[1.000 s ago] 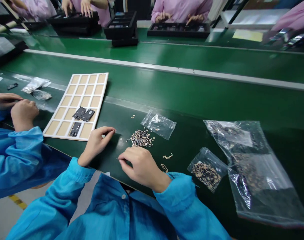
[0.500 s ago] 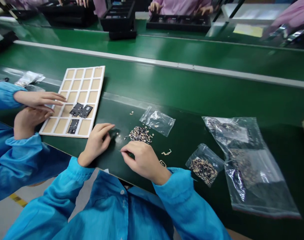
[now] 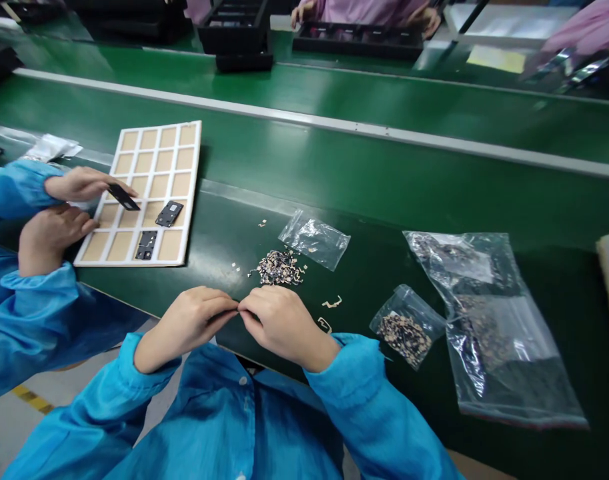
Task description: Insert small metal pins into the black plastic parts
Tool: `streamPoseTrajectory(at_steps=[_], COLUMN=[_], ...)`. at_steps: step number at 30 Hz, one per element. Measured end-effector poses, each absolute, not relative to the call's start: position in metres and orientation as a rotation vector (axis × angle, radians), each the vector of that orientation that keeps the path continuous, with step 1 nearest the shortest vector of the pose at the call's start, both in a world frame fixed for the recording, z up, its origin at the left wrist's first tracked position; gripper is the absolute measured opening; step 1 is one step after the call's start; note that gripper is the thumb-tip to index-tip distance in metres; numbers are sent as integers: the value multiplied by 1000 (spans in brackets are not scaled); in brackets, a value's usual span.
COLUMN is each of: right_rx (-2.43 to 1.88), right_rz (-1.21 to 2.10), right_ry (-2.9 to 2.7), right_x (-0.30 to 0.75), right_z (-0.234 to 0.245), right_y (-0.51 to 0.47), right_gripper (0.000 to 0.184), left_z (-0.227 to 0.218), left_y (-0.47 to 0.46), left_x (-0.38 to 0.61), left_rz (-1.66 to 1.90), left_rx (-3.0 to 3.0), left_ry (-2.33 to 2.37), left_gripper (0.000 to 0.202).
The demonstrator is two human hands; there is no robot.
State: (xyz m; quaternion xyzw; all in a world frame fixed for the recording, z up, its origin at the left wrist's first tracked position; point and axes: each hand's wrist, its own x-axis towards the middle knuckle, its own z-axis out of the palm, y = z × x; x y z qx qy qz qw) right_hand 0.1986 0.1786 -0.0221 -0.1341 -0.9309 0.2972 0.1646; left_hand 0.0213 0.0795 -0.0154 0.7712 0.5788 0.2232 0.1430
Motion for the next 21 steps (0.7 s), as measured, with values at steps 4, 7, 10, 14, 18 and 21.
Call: streamPoseTrajectory(at_steps=[4, 7, 10, 14, 18, 21], right_rx=[-453, -511, -564, -592, -565, -534], right_rz=[1051, 1244, 1357, 1514, 1493, 1371], right_ry=[-2519, -2400, -2334, -2255, -2279, -2349], right_x=[199, 197, 196, 195, 196, 197], right_z=[-18, -16, -16, -16, -15, -15], right_y=[182, 185, 186, 188, 190, 190], right_gripper=[13, 13, 11, 10, 11, 12], left_z=[-11, -10, -12, -15, -19, -19], left_y=[77, 73, 71, 68, 66, 67], left_x=[23, 26, 28, 28, 27, 26], left_rz=[839, 944, 1004, 1124, 1112, 1081], left_rx=[2006, 1790, 1692, 1571, 1528, 1484], left_ry=[1681, 1680, 1677, 1690, 1627, 1556], left_gripper=[17, 15, 14, 14, 12, 18])
